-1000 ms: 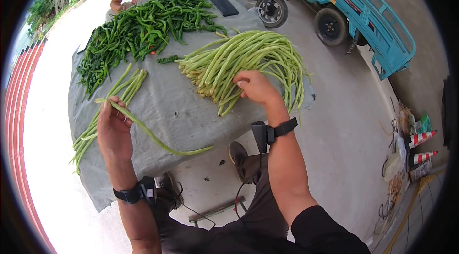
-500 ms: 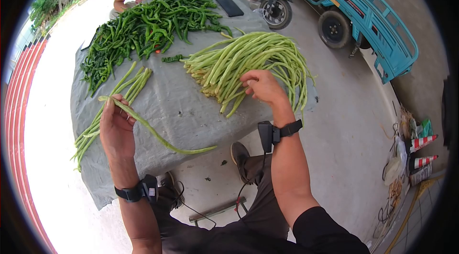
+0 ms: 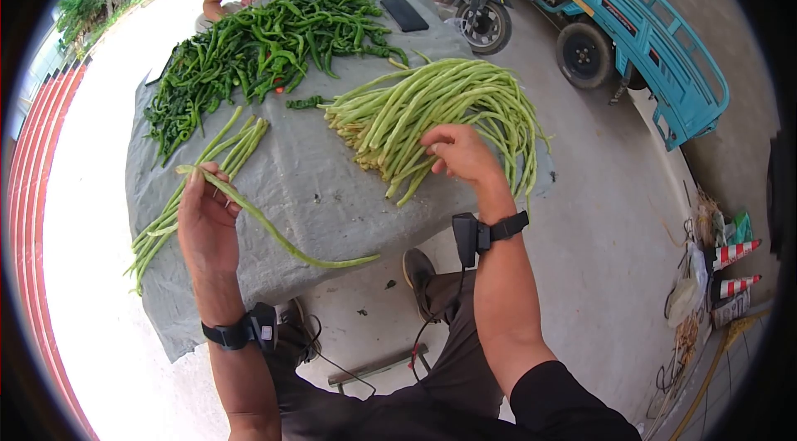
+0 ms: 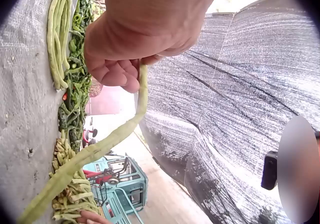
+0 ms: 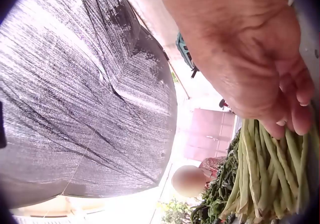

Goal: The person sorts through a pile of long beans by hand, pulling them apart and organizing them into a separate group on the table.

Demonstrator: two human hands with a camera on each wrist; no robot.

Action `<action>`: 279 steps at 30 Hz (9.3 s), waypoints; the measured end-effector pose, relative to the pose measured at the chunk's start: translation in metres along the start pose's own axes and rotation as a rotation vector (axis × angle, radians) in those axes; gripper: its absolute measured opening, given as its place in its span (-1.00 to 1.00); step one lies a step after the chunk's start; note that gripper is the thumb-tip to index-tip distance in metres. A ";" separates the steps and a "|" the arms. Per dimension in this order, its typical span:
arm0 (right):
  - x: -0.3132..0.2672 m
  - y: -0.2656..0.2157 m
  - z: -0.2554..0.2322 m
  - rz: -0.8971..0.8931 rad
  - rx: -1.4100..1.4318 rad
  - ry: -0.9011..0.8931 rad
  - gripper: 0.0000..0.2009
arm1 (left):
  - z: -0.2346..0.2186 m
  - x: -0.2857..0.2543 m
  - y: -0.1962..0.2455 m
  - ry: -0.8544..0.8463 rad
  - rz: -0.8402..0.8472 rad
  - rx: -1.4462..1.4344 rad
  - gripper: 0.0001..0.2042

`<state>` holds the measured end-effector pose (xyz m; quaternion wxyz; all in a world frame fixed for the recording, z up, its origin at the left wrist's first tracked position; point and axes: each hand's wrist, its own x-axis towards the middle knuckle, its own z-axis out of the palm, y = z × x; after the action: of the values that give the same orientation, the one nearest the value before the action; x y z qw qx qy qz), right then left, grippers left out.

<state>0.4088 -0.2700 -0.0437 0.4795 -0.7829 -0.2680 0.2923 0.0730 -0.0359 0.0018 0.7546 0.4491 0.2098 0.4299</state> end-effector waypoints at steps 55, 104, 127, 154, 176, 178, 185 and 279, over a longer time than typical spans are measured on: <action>-0.080 -0.139 0.078 -0.746 -0.118 0.193 -0.75 | 0.017 -0.015 0.004 -0.215 0.033 0.230 -0.67; -0.092 -0.133 0.164 -0.440 0.307 -0.331 -0.85 | 0.020 -0.023 0.004 -0.343 0.112 0.307 -0.82; -0.053 -0.116 0.072 -0.439 0.850 0.083 -0.84 | 0.033 -0.035 0.003 -0.544 -0.399 0.171 -0.34; -0.045 -0.105 0.064 -0.439 0.830 0.004 -0.81 | 0.026 -0.026 -0.006 -0.433 0.165 0.866 -0.80; -0.060 -0.116 0.077 -0.501 0.766 -0.268 -0.80 | 0.031 -0.031 -0.005 -0.497 -0.086 0.553 -0.76; -0.060 -0.117 0.078 -0.497 0.776 -0.263 -0.80 | 0.033 -0.032 -0.006 -0.462 -0.026 0.539 -0.79; -0.059 -0.119 0.082 -0.438 0.808 -0.203 -0.79 | 0.030 -0.029 -0.008 -0.416 0.124 0.703 -0.85; -0.039 -0.091 0.117 -0.202 0.676 -0.474 -0.73 | -0.073 0.067 -0.028 0.137 0.683 1.701 -0.85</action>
<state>0.2858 -0.1922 0.0036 0.6606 -0.4625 -0.3351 0.4873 0.0708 0.0507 -0.0549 -0.0122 0.8641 0.3557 0.3559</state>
